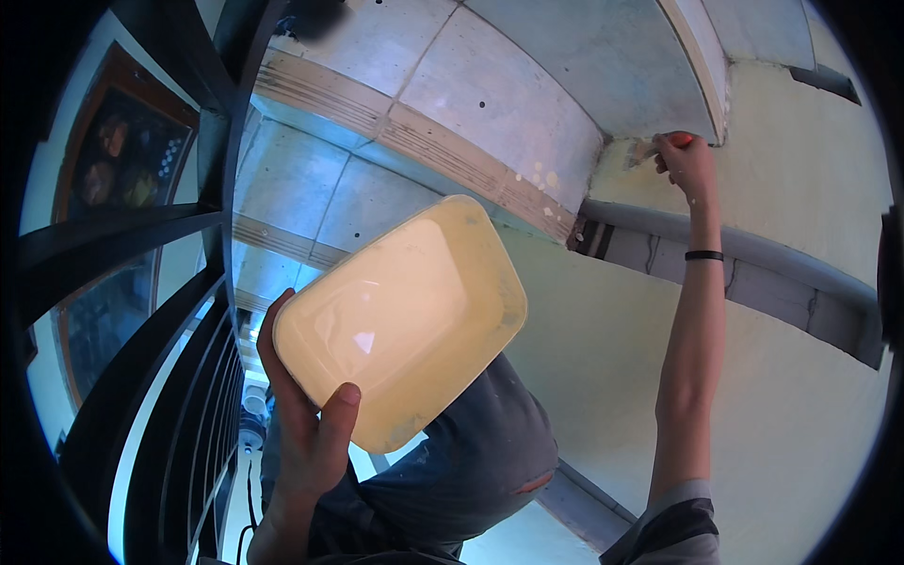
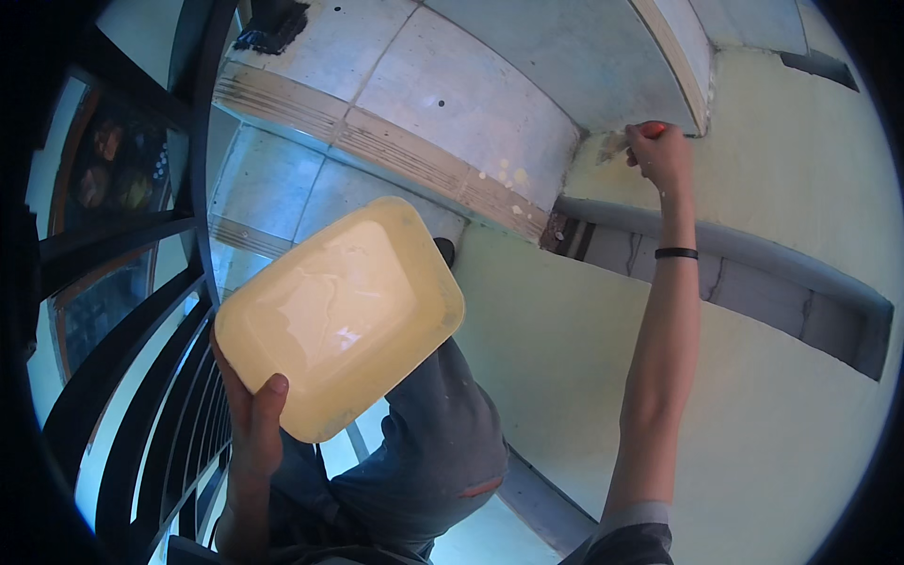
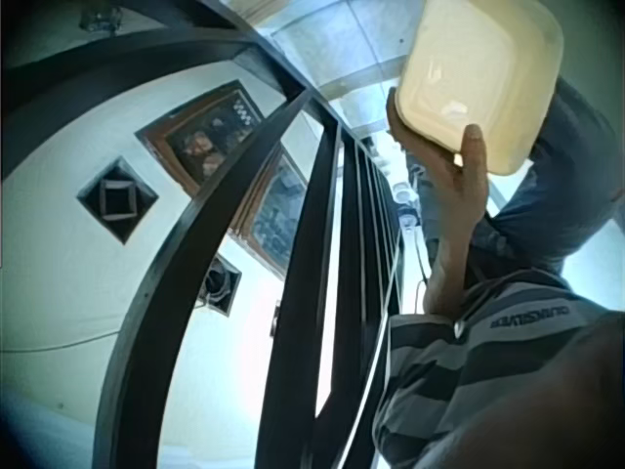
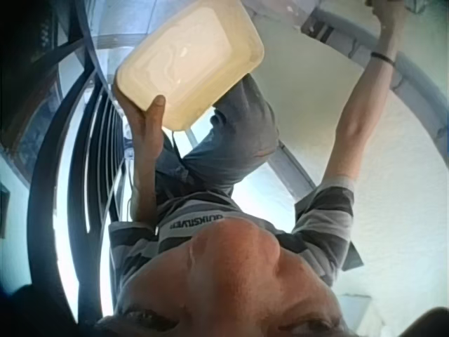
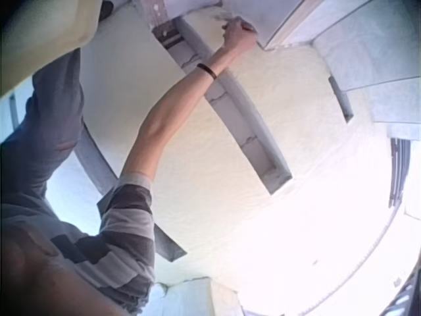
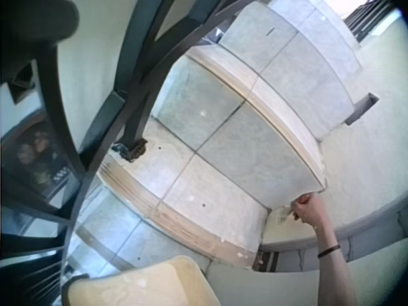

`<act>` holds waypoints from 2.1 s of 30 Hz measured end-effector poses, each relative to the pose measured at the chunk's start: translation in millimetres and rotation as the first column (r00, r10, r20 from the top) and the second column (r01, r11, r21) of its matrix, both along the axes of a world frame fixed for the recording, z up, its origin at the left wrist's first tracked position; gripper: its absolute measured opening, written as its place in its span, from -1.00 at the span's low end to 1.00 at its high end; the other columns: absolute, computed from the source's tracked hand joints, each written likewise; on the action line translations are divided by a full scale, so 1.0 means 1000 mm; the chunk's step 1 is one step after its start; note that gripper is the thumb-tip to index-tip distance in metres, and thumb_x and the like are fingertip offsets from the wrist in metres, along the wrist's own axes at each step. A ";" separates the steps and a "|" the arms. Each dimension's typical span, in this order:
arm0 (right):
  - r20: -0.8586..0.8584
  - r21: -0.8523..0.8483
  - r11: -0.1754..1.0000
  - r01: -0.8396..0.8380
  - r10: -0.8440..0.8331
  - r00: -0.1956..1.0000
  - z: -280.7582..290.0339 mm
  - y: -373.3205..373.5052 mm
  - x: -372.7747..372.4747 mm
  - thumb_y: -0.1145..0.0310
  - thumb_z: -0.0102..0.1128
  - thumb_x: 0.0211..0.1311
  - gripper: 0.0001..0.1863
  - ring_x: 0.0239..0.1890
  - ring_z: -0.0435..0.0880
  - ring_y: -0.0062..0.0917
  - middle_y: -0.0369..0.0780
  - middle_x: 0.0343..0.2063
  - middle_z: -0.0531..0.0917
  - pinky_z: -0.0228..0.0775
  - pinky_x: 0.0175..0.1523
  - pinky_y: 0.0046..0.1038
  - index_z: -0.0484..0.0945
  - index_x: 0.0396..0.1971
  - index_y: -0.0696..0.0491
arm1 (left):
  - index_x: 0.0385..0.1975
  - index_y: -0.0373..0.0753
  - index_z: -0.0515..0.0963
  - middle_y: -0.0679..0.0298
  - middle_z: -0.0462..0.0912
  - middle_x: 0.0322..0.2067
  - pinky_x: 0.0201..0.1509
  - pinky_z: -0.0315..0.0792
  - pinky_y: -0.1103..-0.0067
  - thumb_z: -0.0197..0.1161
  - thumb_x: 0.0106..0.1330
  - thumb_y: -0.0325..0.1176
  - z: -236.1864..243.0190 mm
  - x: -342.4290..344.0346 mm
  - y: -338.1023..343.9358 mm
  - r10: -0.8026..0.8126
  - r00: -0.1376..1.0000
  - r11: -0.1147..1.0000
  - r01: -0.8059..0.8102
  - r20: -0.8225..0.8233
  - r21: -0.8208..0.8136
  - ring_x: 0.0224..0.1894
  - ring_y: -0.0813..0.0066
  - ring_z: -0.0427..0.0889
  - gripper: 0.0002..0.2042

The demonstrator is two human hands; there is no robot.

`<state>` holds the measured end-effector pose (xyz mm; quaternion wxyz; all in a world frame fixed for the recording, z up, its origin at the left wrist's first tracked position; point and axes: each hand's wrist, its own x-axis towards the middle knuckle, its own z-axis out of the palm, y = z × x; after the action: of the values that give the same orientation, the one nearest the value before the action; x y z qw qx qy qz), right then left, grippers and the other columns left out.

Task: The person paints a stairwell wall by dipping a paintbrush into a paint container and applying paint onto the wall.

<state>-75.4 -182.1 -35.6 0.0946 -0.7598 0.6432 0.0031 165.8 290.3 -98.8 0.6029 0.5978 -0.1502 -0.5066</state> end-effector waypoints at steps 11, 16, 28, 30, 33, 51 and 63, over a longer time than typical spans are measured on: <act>-0.024 -0.035 0.999 -0.012 0.011 1.000 -0.015 0.008 -0.003 0.22 0.27 0.18 -0.71 -0.62 0.70 -0.53 -0.20 -0.66 0.68 0.50 -0.46 -0.48 0.68 -0.40 0.19 | 0.43 -0.32 -0.19 -0.11 0.18 0.25 0.35 0.19 0.22 0.15 0.25 -0.23 0.000 0.005 0.001 0.030 0.999 0.999 -0.029 -0.037 0.035 0.31 0.09 0.26 -0.16; -0.072 -0.050 0.998 -0.034 0.030 0.997 -0.012 -0.001 -0.022 0.23 0.27 0.17 -0.71 -0.61 0.71 -0.51 -0.18 -0.66 0.68 0.52 -0.42 -0.45 0.68 -0.42 0.21 | 0.43 -0.32 -0.20 -0.11 0.17 0.26 0.36 0.17 0.23 0.14 0.26 -0.23 0.002 0.002 -0.001 0.000 1.000 1.000 0.000 -0.019 0.003 0.32 0.09 0.26 -0.17; -0.228 -0.136 0.983 -0.120 0.087 0.970 0.114 0.037 0.043 0.26 0.27 0.09 -0.74 -0.56 0.75 -0.42 -0.10 -0.65 0.69 0.60 -0.27 -0.37 0.63 -0.56 0.19 | 0.44 -0.24 -0.13 -0.04 0.16 0.30 0.40 0.08 0.22 0.11 0.28 -0.20 0.032 0.002 0.011 0.055 0.997 0.997 -0.057 0.058 0.044 0.37 0.12 0.16 -0.21; -0.233 -0.099 0.986 -0.131 0.105 0.967 0.080 0.029 0.020 0.27 0.27 0.09 -0.74 -0.57 0.75 -0.40 -0.09 -0.65 0.69 0.61 -0.24 -0.41 0.62 -0.57 0.20 | 0.44 -0.25 -0.12 -0.04 0.16 0.30 0.40 0.07 0.21 0.11 0.27 -0.18 0.034 -0.001 0.008 0.086 0.994 0.994 -0.090 0.070 0.060 0.37 0.11 0.16 -0.21; -0.323 -0.116 0.988 -0.100 0.058 0.945 0.097 0.027 0.005 0.27 0.27 0.09 -0.75 -0.55 0.76 -0.37 -0.08 -0.66 0.69 0.61 -0.22 -0.42 0.62 -0.53 0.19 | 0.45 -0.25 -0.12 -0.05 0.13 0.32 0.41 0.05 0.19 0.11 0.27 -0.15 0.032 0.000 0.009 0.064 0.994 0.998 -0.066 0.090 0.020 0.38 0.09 0.15 -0.19; -0.533 -0.217 0.806 -0.550 0.374 0.759 -0.016 0.100 0.036 0.27 0.19 0.23 -0.79 -0.36 0.73 -0.18 -0.08 -0.50 0.69 0.58 -0.29 -0.19 0.68 -0.48 0.07 | 0.48 -0.19 -0.13 -0.02 0.11 0.39 0.45 0.02 0.23 0.09 0.26 -0.19 0.039 0.005 0.033 0.155 0.985 0.986 -0.159 0.076 0.057 0.43 0.07 0.13 -0.19; -0.604 -0.515 0.674 -0.530 0.153 0.782 0.160 0.097 0.038 0.30 0.16 0.19 -0.81 -0.42 0.71 -0.13 -0.04 -0.53 0.68 0.56 -0.31 -0.16 0.70 -0.46 0.05 | 0.47 -0.20 -0.10 -0.02 0.16 0.34 0.44 0.03 0.23 0.10 0.24 -0.20 0.050 -0.001 0.033 0.169 0.983 0.984 -0.172 0.069 0.038 0.40 0.10 0.16 -0.19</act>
<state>-37.3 -85.0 124.4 -0.3579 -0.8231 0.4410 -0.0040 164.3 323.3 -48.8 0.6255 0.6378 -0.1071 -0.4364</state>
